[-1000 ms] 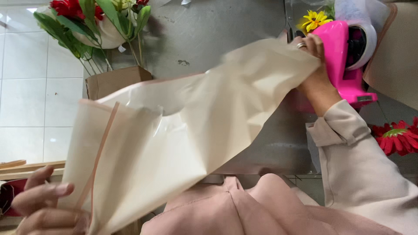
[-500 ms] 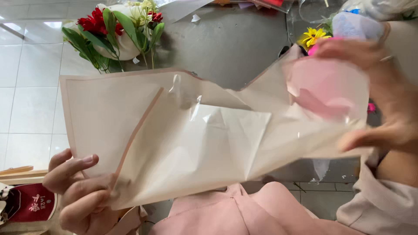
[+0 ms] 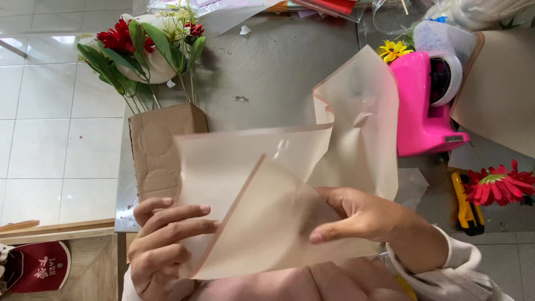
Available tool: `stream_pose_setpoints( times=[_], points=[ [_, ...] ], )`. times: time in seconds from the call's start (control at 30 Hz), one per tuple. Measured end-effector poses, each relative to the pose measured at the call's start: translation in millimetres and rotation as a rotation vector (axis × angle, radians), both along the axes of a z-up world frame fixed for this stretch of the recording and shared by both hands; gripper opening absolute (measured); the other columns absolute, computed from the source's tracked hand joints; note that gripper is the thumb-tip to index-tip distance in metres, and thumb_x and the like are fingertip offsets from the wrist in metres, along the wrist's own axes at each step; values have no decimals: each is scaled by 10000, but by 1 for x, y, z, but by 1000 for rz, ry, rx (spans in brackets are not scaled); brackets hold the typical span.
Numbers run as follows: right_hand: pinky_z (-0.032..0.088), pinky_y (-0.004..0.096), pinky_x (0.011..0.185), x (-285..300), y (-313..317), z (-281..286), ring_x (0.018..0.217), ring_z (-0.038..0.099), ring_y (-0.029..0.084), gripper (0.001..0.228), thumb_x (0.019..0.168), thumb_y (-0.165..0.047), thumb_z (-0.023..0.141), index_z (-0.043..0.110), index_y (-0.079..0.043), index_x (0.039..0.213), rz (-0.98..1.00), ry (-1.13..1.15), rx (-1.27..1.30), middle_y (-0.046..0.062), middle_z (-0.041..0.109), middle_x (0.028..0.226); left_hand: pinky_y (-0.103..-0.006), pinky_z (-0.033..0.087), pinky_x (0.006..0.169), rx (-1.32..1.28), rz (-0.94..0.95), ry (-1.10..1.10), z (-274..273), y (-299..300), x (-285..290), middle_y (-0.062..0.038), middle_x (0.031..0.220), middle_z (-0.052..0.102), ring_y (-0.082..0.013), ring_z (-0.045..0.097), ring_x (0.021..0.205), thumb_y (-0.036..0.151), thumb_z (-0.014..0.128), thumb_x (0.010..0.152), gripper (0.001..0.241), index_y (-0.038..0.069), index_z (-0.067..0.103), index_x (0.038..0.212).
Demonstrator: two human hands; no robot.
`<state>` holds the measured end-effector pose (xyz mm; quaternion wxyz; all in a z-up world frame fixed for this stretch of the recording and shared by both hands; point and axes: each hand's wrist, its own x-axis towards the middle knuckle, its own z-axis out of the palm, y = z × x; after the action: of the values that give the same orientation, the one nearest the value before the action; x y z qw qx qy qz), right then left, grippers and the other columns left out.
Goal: The person prepares a bouquet by folding and creasing wrapping paper on a table, securing it with tape, and then placing a small bundle of artificial flowers with a decorative teddy bear into the paper wrap.
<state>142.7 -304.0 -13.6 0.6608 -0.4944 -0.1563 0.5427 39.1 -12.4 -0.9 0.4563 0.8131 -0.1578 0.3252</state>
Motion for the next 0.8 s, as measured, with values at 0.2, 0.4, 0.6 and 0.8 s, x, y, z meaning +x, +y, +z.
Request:
stream_pose_setpoints(
  times=[0.2, 0.4, 0.6, 0.8],
  points=[
    [519, 294, 846, -4, -1, 11, 975, 725, 162, 367, 884, -284, 759, 711, -82, 1188, 170, -722, -254, 30, 769, 1087, -550, 340, 1241, 239, -120, 402, 41, 35, 45, -193, 1599, 439, -362, 437, 1504, 637, 467, 896, 726, 93, 547, 1370],
    [539, 256, 844, -11, -8, 15, 897, 723, 128, 441, 888, -260, 742, 674, -200, 1320, 159, -764, -417, -12, 748, 1050, -280, 477, 577, 409, -407, 1003, 32, 5, 103, 45, 645, 745, -114, 571, 538, 451, 648, 948, 303, 171, 719, 856],
    [578, 258, 749, -32, -43, 17, 832, 715, 124, 380, 868, -164, 809, 786, -60, 1233, -95, -491, -92, 67, 757, 947, -496, 475, 638, 499, 308, 601, -32, 44, 140, -127, 820, 753, -403, 697, 782, 374, 692, 974, 194, 192, 759, 970],
    [573, 270, 874, -19, -55, -35, 975, 717, 136, 434, 790, -72, 826, 731, -10, 1209, -556, -277, -395, 68, 802, 1061, -511, 548, 929, 647, 389, 360, -58, 30, 154, -303, 1290, 601, -459, 629, 1122, 181, 826, 875, 647, -44, 579, 1430]
  ],
)
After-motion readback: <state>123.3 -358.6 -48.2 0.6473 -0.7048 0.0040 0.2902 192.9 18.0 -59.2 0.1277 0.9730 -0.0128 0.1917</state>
